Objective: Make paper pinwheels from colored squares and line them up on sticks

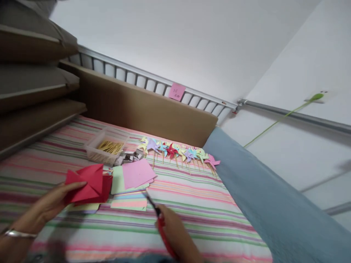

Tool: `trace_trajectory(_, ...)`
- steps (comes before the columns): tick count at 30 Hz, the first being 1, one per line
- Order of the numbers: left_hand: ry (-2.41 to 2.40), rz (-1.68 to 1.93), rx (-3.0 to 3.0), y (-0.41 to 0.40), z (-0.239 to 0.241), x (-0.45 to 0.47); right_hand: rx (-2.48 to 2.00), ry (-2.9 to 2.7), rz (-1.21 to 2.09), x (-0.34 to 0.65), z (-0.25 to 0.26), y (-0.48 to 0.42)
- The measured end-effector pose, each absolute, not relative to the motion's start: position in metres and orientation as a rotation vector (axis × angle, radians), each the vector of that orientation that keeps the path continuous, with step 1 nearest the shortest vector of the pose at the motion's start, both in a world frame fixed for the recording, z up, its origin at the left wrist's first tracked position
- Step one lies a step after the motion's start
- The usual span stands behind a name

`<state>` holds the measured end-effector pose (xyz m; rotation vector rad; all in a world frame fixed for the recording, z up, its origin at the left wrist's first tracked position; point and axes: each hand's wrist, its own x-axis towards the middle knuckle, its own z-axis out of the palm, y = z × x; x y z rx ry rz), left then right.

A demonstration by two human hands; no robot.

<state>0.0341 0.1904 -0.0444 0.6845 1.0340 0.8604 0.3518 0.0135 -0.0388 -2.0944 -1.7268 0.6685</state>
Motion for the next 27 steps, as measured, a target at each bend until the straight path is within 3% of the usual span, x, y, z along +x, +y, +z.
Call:
trace_trajectory(5, 0.912, 0.836, 0.681, 0.126, -0.025, 0.032, -2.406, -1.438, 0.353, 0.433, -0.066, -0.009)
trace_trajectory(10, 0.883, 0.807, 0.748, 0.074, 0.003, 0.019, -2.358, -1.293, 0.409, 0.446, -0.044, -0.006)
trace_trajectory(17, 0.83, 0.786, 0.838, 0.03, 0.03, 0.02, -1.782, -1.325, 0.87, 0.287, 0.005, -0.006)
trace_trajectory(20, 0.816, 0.773, 0.851, 0.019, 0.034, 0.02, -1.239, -1.016, 1.341, 0.212, 0.015, -0.011)
trace_trajectory(27, 0.831, 0.792, 0.837, 0.0, 0.032, 0.004, -1.036, -0.771, 1.347, 0.148, 0.025, -0.009)
